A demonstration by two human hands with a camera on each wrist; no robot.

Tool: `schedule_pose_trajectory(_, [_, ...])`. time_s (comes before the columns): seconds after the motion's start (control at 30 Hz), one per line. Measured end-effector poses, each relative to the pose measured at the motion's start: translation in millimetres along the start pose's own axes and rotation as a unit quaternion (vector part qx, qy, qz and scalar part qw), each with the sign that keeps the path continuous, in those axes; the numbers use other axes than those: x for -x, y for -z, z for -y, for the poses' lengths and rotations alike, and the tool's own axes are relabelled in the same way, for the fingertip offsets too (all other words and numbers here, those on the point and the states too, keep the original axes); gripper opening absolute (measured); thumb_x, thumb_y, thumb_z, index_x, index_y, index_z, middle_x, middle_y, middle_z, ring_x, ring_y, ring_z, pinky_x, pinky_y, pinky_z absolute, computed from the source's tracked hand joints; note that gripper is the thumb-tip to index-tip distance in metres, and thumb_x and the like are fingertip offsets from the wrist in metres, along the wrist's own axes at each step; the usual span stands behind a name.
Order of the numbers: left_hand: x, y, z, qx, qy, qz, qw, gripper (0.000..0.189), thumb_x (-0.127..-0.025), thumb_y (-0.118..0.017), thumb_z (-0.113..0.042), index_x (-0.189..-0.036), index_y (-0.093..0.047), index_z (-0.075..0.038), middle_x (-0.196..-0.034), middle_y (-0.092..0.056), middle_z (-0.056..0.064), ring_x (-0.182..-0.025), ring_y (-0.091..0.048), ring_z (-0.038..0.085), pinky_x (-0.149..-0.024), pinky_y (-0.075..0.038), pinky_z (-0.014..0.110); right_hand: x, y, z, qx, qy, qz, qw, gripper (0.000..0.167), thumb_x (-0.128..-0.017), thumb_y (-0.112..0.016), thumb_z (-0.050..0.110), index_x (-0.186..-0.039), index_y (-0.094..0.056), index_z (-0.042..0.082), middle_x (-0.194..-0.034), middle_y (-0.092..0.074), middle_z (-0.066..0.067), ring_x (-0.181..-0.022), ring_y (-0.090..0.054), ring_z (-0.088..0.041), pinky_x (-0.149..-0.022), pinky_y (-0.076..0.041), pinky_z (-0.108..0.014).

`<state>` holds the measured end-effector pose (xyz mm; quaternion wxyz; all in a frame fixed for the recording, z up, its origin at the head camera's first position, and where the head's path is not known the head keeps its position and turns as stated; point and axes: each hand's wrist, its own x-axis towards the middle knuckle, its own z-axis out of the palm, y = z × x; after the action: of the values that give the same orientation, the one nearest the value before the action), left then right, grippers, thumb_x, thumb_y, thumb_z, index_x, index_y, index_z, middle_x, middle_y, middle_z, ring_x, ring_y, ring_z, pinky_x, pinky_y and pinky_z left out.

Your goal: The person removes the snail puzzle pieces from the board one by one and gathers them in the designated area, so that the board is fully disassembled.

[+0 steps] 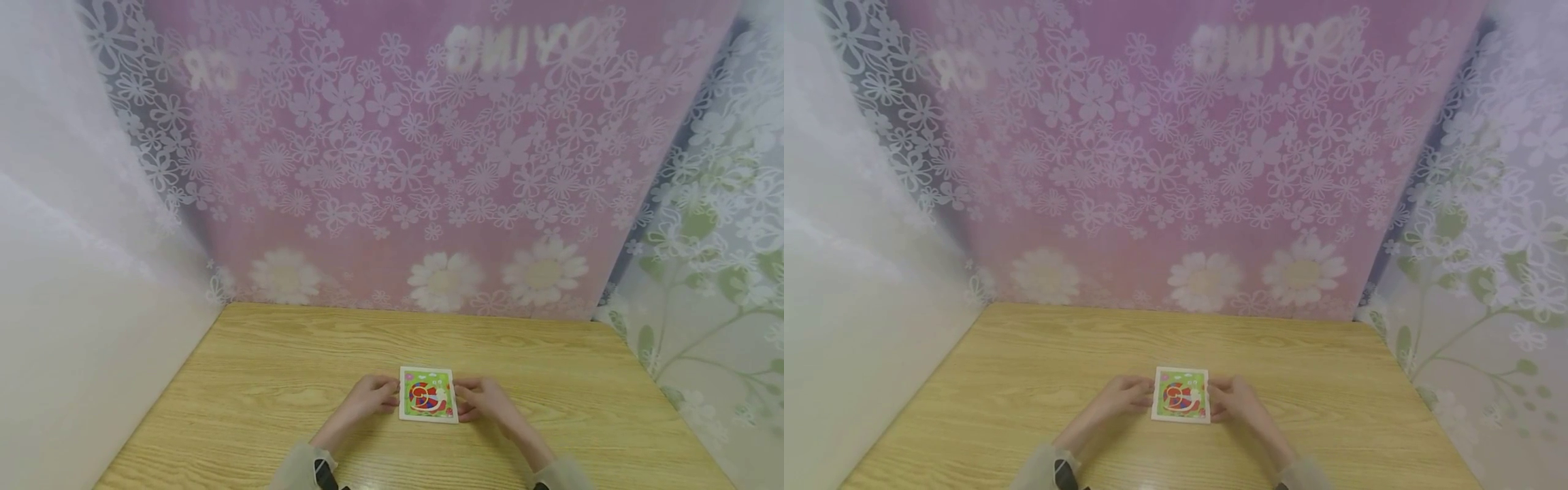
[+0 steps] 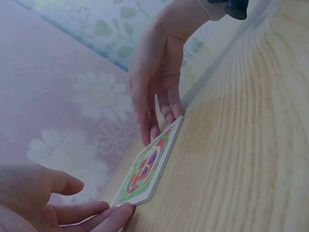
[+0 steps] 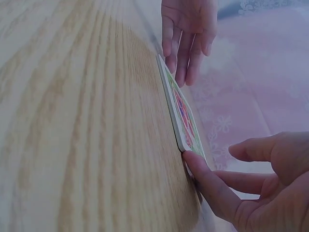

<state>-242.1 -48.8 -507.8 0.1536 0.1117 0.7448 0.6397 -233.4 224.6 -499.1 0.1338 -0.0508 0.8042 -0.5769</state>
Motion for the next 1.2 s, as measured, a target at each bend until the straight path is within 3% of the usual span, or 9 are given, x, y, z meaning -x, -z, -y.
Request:
schedule_pose_trajectory(0.5, [12.7,1.9,0.8,0.002,0.015,0.01,0.9998,0.038,-0.106,-0.05,-0.012,-0.131,-0.056,0.017,-0.127,-0.062,0.03,-0.103,-0.069,0.036,-0.085,-0.061,0.04,14.2,-5,2,-0.001,-0.003,0.014,0.9999,0.048,-0.104,-0.054,0.012,-0.137,-0.045,-0.023,-0.109,-0.068,-0.023,-0.077,-0.07,-0.023,-0.071,-0.063,-0.039])
schedule_pose_trajectory(0.73, [16.5,1.1,1.3,0.005,0.02,0.015,0.9997,0.04,-0.105,-0.053,-0.014,-0.131,-0.056,0.016,-0.126,-0.063,0.027,-0.101,-0.07,0.029,-0.086,-0.061,0.037,15.3,-5,-2,0.003,0.005,0.024,0.9997,0.049,-0.105,-0.053,0.012,-0.137,-0.044,-0.024,-0.109,-0.069,-0.023,-0.077,-0.07,-0.023,-0.069,-0.063,-0.039])
schedule_pose_trajectory(1.2, [21.9,2.9,0.1,-0.001,0.015,0.02,0.9997,0.041,-0.105,-0.054,-0.015,-0.132,-0.056,0.016,-0.122,-0.066,0.027,-0.102,-0.07,0.036,-0.084,-0.061,0.042,20.5,-9,0,-0.004,-0.004,0.015,0.9999,0.048,-0.105,-0.054,0.013,-0.136,-0.047,-0.023,-0.106,-0.069,-0.02,-0.077,-0.069,-0.021,-0.069,-0.063,-0.036])
